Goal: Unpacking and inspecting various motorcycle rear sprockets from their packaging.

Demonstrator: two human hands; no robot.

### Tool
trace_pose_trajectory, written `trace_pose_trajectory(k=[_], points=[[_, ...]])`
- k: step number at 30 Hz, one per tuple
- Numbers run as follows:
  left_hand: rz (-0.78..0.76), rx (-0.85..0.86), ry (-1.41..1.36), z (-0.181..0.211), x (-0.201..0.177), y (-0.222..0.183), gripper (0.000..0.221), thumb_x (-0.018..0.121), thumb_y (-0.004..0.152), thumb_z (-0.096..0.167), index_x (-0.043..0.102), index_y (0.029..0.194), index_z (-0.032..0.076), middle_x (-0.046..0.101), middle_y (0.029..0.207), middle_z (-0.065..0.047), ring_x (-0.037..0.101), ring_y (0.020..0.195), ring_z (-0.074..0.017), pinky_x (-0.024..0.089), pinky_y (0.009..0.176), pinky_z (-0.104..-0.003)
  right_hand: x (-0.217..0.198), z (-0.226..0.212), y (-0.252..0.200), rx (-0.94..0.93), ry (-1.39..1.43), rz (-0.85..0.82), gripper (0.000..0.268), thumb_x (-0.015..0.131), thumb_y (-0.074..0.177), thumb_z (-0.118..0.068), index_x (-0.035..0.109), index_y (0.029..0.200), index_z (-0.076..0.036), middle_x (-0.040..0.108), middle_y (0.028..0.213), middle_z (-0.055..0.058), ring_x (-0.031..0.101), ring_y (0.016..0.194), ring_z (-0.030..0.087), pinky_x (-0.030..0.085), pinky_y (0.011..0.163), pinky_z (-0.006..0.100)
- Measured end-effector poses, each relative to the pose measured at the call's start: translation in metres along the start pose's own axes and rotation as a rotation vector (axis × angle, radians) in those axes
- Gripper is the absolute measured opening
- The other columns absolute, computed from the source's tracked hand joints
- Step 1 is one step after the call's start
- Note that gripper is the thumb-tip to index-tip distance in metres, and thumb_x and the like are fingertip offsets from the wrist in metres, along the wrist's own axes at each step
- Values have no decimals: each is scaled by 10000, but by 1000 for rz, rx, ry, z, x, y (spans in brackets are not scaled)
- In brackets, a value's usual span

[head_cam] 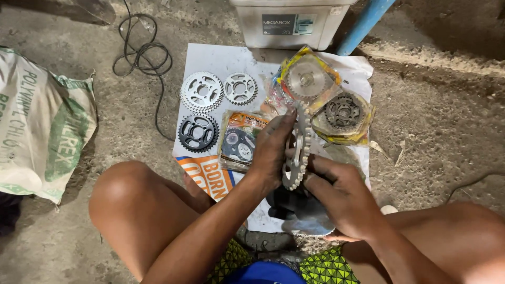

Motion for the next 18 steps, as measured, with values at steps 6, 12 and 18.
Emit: trace_pose_trajectory(k=[6, 12, 18], points=[[83, 23, 28, 8, -8, 7, 375, 657, 913, 484, 648, 858, 113, 453, 618, 45, 375, 515, -60, 240, 462, -260, -18, -34, -7, -181, -385, 198, 345, 683, 900, -50, 724, 1243, -49, 683, 771, 27, 553, 620, 98, 454, 565, 237], [192, -50, 65, 7, -13, 9, 468, 667, 841, 546, 647, 944, 90, 455, 653, 8, 411, 515, -98, 285, 454, -284, -15, -40, -14, -469, -488, 355, 165, 745, 874, -22, 726, 1038, -21, 774, 929, 61, 670, 701, 112, 543, 670, 224], [166, 28, 33, 1, -14, 13, 374, 659, 950, 380, 686, 1019, 13, 571, 756, -18, 468, 635, -85, 361, 566, -255, -2, -46, -10, -607, -583, 314, 125, 764, 843, 5, 736, 964, -6, 679, 978, 74, 632, 830, 150, 512, 761, 251]])
Point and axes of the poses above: each hand's wrist, its own y-axis towards the middle knuckle, its own x-axis out of the palm, z = x × y, the point moved 5 cm from there along y, towards the middle knuckle
